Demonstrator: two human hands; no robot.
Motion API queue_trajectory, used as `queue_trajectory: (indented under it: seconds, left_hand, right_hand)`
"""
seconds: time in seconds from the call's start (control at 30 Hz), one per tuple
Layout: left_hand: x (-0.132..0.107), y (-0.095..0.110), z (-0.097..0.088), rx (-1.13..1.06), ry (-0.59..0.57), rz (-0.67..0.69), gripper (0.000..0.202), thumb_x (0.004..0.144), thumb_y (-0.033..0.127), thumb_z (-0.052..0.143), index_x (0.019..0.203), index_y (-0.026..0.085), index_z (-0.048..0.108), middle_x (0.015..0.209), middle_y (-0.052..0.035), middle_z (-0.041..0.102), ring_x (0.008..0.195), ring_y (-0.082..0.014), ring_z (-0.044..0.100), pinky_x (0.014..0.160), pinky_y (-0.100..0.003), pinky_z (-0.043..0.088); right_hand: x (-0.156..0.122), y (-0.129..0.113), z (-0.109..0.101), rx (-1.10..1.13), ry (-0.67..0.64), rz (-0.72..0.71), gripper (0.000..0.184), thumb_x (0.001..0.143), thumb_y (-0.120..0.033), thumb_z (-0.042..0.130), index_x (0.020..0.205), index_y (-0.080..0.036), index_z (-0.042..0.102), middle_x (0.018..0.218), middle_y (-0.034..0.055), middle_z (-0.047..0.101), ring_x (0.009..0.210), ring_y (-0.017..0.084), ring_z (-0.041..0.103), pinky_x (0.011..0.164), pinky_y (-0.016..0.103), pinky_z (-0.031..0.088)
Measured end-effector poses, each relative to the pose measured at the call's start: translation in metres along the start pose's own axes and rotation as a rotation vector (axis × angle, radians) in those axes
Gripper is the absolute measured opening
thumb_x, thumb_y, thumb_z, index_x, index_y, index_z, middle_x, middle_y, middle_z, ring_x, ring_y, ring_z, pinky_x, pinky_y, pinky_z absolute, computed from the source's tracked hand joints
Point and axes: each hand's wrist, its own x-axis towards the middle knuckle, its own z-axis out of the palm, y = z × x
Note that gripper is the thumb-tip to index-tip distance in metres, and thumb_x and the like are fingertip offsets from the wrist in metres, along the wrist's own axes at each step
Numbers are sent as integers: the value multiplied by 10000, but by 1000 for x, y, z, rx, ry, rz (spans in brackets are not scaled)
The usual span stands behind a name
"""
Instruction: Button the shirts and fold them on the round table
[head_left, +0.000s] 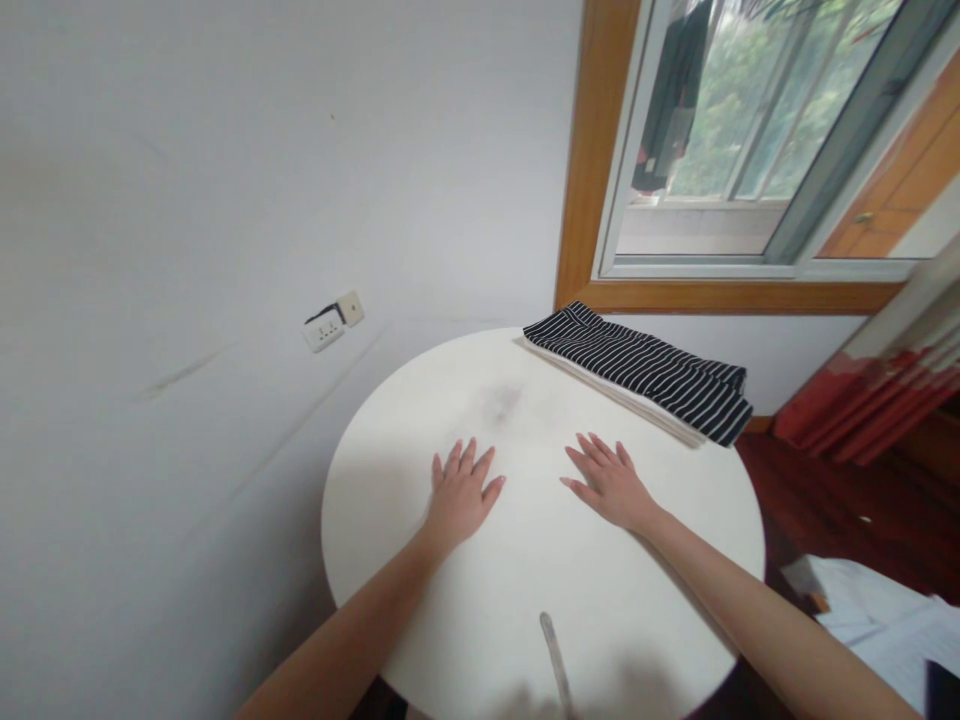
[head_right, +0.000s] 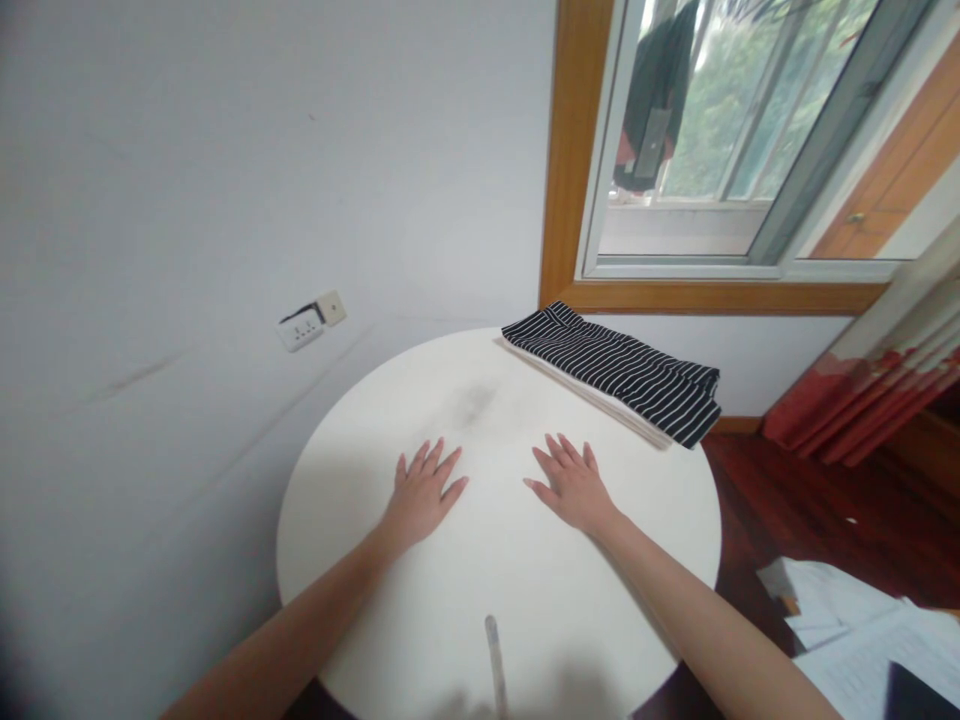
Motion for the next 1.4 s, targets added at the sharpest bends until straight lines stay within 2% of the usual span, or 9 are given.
queue_trajectory:
  seconds: [0.77, 1.23, 1.33, 1.4]
  left_hand:
    - [0, -1, 2, -4, 20, 0, 538, 934, 533, 308, 1401, 296, 431, 1507, -87, 350, 1400, -318, 261, 1099, -603, 195]
    - [-2, 1, -1, 15, -10, -1, 545, 937, 528, 299, 1414, 290, 409, 1510, -88, 344, 1396, -320, 263, 1097, -586, 198]
    - [3, 0, -8, 36, 6, 22, 532, 934, 526, 315, 1377, 274, 464, 1470, -108, 407, 1362, -330, 321, 1090, -601, 187]
    - [18, 1, -17, 40, 21, 67, 498, 935, 512, 329, 1299, 252, 547, 1382, -122, 509, 1303, -325, 400, 1088, -598, 190]
  right_hand:
    - [-1, 0, 0, 10, 21, -9, 588, 926, -606, 311, 1409, -292, 426, 1514, 72, 318, 1410, 280, 248, 1109, 567, 177]
    - [-2, -1, -1, 48, 7, -1, 575, 927, -596, 327, 1407, -296, 429, 1522, 71, 301, 1414, 282, 235, 1113, 570, 155]
    - [1, 3, -5, 80, 22, -4, 515, 946, -544, 325, 1368, -293, 481, 1499, 69, 357, 1399, 279, 276, 1099, 562, 215]
    - [6, 15, -14, 110, 72, -10, 469, 952, -494, 345, 1318, -272, 539, 1452, 74, 436, 1356, 269, 360, 1082, 519, 289]
